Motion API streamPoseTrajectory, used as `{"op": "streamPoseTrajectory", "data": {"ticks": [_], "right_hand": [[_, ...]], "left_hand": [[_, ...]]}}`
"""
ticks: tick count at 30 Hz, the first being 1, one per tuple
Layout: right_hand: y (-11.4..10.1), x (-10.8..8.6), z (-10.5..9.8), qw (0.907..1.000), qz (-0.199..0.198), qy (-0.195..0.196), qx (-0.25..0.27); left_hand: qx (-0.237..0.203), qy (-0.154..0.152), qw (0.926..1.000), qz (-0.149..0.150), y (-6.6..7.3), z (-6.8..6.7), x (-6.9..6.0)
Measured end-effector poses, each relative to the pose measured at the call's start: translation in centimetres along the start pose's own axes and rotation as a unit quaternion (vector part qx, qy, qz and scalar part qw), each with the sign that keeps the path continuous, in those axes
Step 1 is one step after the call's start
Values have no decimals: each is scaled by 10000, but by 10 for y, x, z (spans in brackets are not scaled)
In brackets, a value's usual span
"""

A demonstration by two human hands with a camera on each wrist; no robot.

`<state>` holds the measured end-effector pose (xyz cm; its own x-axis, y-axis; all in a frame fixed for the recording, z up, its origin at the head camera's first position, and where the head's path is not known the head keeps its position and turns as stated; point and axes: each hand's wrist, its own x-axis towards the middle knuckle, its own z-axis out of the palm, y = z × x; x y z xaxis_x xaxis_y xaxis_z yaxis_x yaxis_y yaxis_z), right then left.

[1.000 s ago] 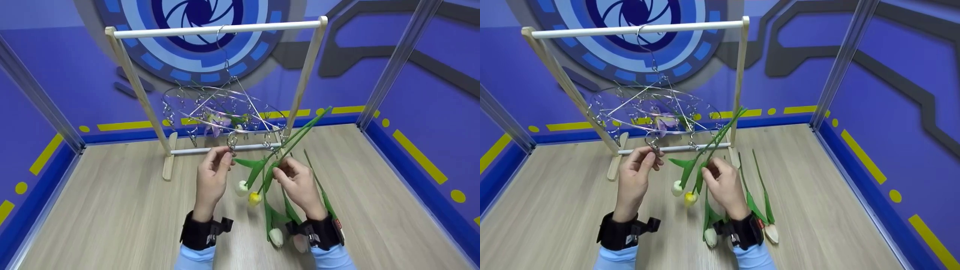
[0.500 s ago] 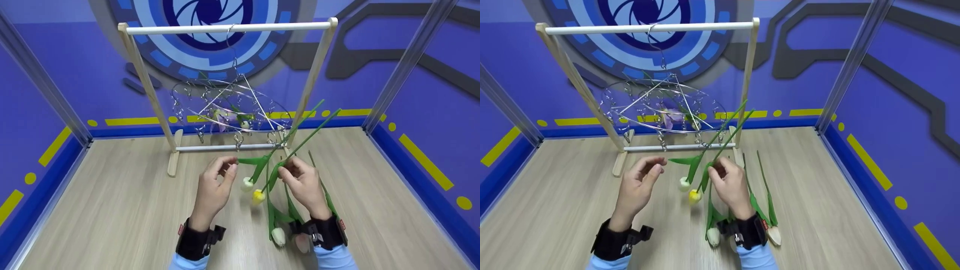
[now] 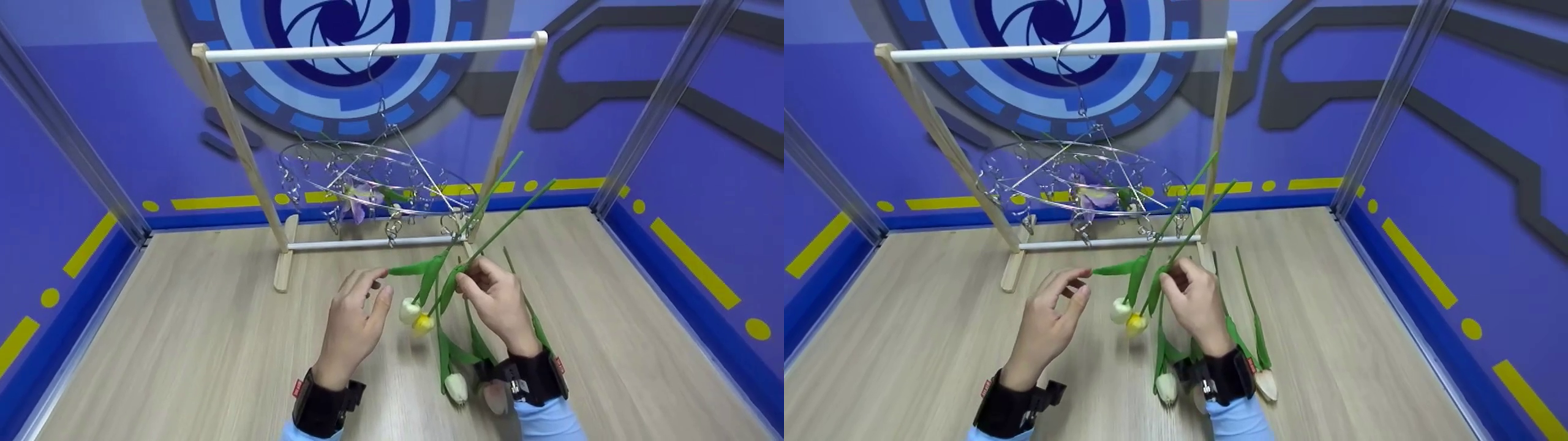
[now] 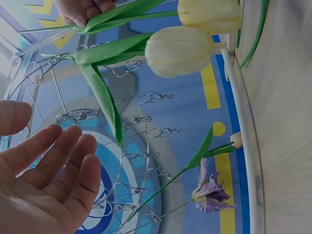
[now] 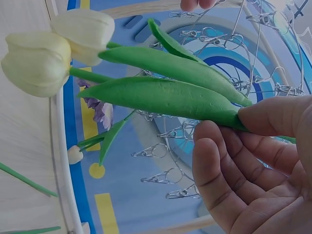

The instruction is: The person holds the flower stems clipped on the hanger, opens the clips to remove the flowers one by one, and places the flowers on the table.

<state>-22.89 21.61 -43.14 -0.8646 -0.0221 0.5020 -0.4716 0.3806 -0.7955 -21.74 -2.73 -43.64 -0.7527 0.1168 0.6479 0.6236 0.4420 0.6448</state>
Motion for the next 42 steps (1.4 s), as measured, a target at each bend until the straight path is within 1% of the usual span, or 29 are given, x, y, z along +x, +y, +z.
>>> {"op": "streamPoseTrajectory", "data": {"ticks": [4,9,18,24,32,37,42], "right_hand": [[2,0,0,10000,40,-10,-15],[6,2,1,9997,224,-5,0],[14,1,6,9984,513,-42,226],[19,1,9,9983,571,-81,85],[22,1,11,9972,667,-245,-220],[23,0,14,9948,878,-358,-363],[23,-2,16,9909,1206,-489,-345]], "left_hand": [[131,-12,9999,41,-2,2,-2],[222,9,9997,79,-3,4,-3],[244,-23,9997,-18,-5,4,-5],[229,-55,9997,-58,-7,4,-5],[248,-39,9997,-8,-8,3,-5],[284,-38,9996,-31,-7,3,-5],[343,-51,9994,-44,-7,2,-6]]}}
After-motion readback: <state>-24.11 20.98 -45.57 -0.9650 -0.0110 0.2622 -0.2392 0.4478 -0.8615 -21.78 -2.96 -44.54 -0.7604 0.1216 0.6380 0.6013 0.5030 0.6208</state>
